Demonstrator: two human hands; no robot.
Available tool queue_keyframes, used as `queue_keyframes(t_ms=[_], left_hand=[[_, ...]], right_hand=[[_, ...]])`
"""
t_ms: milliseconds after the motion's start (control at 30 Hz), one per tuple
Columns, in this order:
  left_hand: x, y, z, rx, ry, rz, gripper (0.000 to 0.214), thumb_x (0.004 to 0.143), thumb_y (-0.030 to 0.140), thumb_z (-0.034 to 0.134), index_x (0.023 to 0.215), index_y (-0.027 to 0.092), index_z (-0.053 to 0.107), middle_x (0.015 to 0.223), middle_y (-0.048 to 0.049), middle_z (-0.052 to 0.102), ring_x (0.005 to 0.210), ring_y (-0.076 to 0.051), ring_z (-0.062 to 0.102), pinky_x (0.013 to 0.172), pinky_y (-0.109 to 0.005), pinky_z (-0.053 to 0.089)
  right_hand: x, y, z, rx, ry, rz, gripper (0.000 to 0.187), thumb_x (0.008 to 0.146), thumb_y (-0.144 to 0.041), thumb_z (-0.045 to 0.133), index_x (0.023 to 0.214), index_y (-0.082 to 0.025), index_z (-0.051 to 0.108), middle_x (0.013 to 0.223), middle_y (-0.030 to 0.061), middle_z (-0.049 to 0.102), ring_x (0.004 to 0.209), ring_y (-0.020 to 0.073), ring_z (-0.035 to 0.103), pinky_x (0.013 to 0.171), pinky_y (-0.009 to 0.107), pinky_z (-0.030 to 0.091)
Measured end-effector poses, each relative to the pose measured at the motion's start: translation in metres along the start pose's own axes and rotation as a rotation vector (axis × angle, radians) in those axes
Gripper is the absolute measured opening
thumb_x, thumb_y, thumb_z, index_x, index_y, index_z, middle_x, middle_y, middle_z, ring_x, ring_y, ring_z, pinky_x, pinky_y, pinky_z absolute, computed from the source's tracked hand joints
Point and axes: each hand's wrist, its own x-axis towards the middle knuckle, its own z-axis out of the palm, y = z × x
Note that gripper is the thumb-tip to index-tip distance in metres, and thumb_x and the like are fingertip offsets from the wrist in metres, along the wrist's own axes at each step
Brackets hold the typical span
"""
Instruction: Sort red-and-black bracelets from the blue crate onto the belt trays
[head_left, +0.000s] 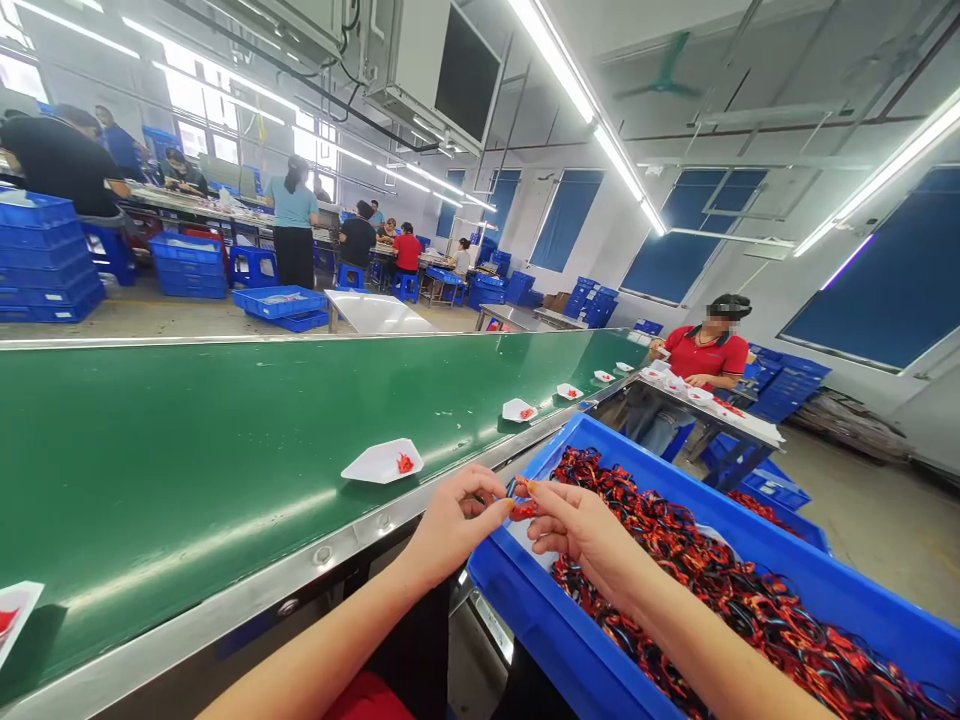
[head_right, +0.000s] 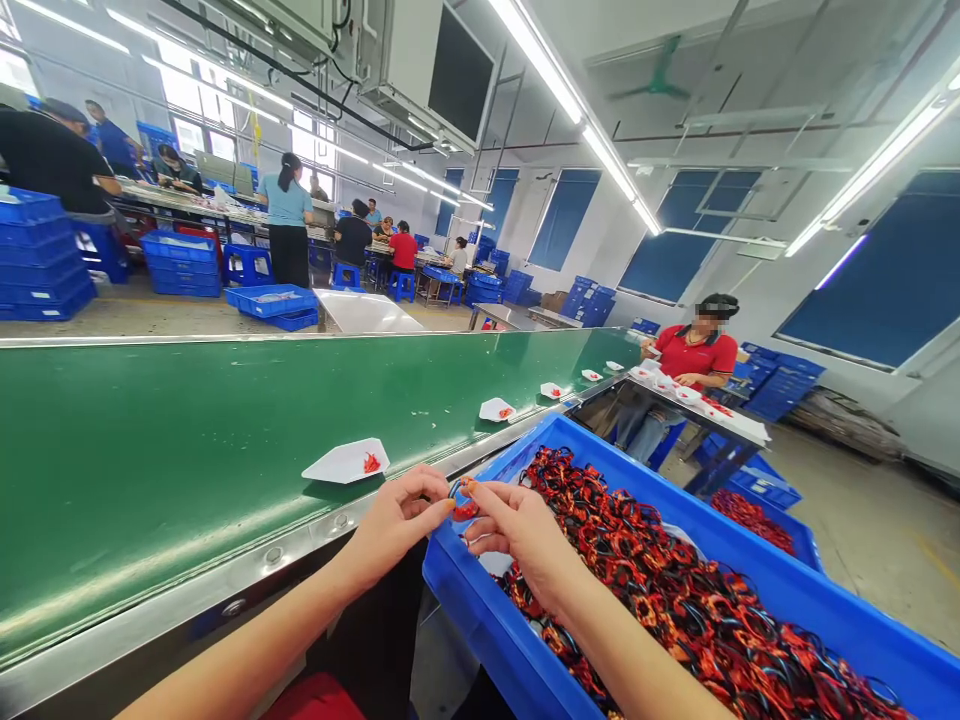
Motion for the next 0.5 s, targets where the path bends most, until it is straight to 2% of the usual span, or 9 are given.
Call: queue_keyframes(t_ms=[100, 167, 233, 300, 367, 433, 500], left_hand=[[0.002, 0.005, -0.025, 0.214, 0.124, 0.059, 0.019, 0.081, 0.035, 0.063, 0.081, 0.016, 0.065, 0.094, -0.0044, 0.057, 0.084, -0.014, 0.055, 0.073, -0.026, 0.046], [0.004, 0.008, -0.055, 0.496, 0.271, 0.103, 0.019, 0.082, 0.036, 0.061, 0.084, 0.018, 0.068, 0.094, -0.0042, 0.059, 0.084, -0.016, 0.055, 0.076, -0.029, 0.044], [0.006, 0.007, -0.088, 0.846, 0.378, 0.095, 0.022, 0.082, 0.039, 0.059, 0.084, 0.020, 0.071, 0.092, -0.0050, 0.061, 0.086, -0.019, 0.054, 0.078, -0.033, 0.041], [0.005, 0.004, -0.117, 1.140, 0.411, -0.006, 0.025, 0.083, 0.041, 0.056, 0.084, 0.022, 0.073, 0.091, -0.0062, 0.062, 0.086, -0.023, 0.053, 0.077, -0.036, 0.039], [0.002, 0.001, -0.138, 1.326, 0.403, -0.147, 0.028, 0.084, 0.041, 0.053, 0.085, 0.023, 0.074, 0.094, -0.0074, 0.064, 0.089, -0.026, 0.053, 0.077, -0.039, 0.037], [-0.001, -0.002, -0.148, 1.397, 0.373, -0.283, 0.029, 0.085, 0.041, 0.050, 0.088, 0.025, 0.075, 0.097, -0.0086, 0.065, 0.095, -0.029, 0.054, 0.079, -0.041, 0.037], [-0.004, -0.004, -0.152, 1.392, 0.343, -0.384, 0.030, 0.085, 0.039, 0.049, 0.091, 0.024, 0.075, 0.098, -0.0101, 0.066, 0.099, -0.031, 0.054, 0.081, -0.043, 0.038]], right_hand=[[0.009, -0.010, -0.020, -0.236, 0.020, -0.131, 0.051, 0.080, -0.058, 0.061, 0.104, -0.014, 0.065, 0.093, 0.0086, 0.069, 0.066, 0.0096, 0.063, 0.056, 0.019, 0.052], [0.021, -0.011, -0.044, -0.423, 0.129, -0.227, 0.046, 0.084, -0.055, 0.056, 0.106, -0.015, 0.062, 0.094, 0.0085, 0.069, 0.070, 0.0114, 0.063, 0.058, 0.022, 0.053], [0.034, -0.005, -0.072, -0.606, 0.213, -0.217, 0.038, 0.087, -0.046, 0.052, 0.106, -0.014, 0.061, 0.093, 0.0081, 0.069, 0.070, 0.0131, 0.063, 0.058, 0.024, 0.053], [0.049, 0.010, -0.095, -0.866, 0.209, -0.157, 0.030, 0.089, -0.036, 0.047, 0.105, -0.015, 0.061, 0.094, 0.0077, 0.070, 0.074, 0.0140, 0.065, 0.064, 0.026, 0.053], [0.062, 0.028, -0.106, -1.150, 0.162, -0.134, 0.025, 0.087, -0.028, 0.047, 0.101, -0.017, 0.064, 0.098, 0.0067, 0.070, 0.083, 0.0155, 0.066, 0.076, 0.028, 0.052], [0.073, 0.045, -0.105, -1.346, 0.157, -0.146, 0.022, 0.084, -0.029, 0.051, 0.095, -0.017, 0.067, 0.097, 0.0082, 0.070, 0.091, 0.0213, 0.065, 0.084, 0.034, 0.049], [0.080, 0.058, -0.095, -1.446, 0.208, -0.092, 0.025, 0.084, -0.037, 0.052, 0.091, -0.017, 0.067, 0.095, 0.0121, 0.070, 0.091, 0.0297, 0.065, 0.080, 0.041, 0.048]])
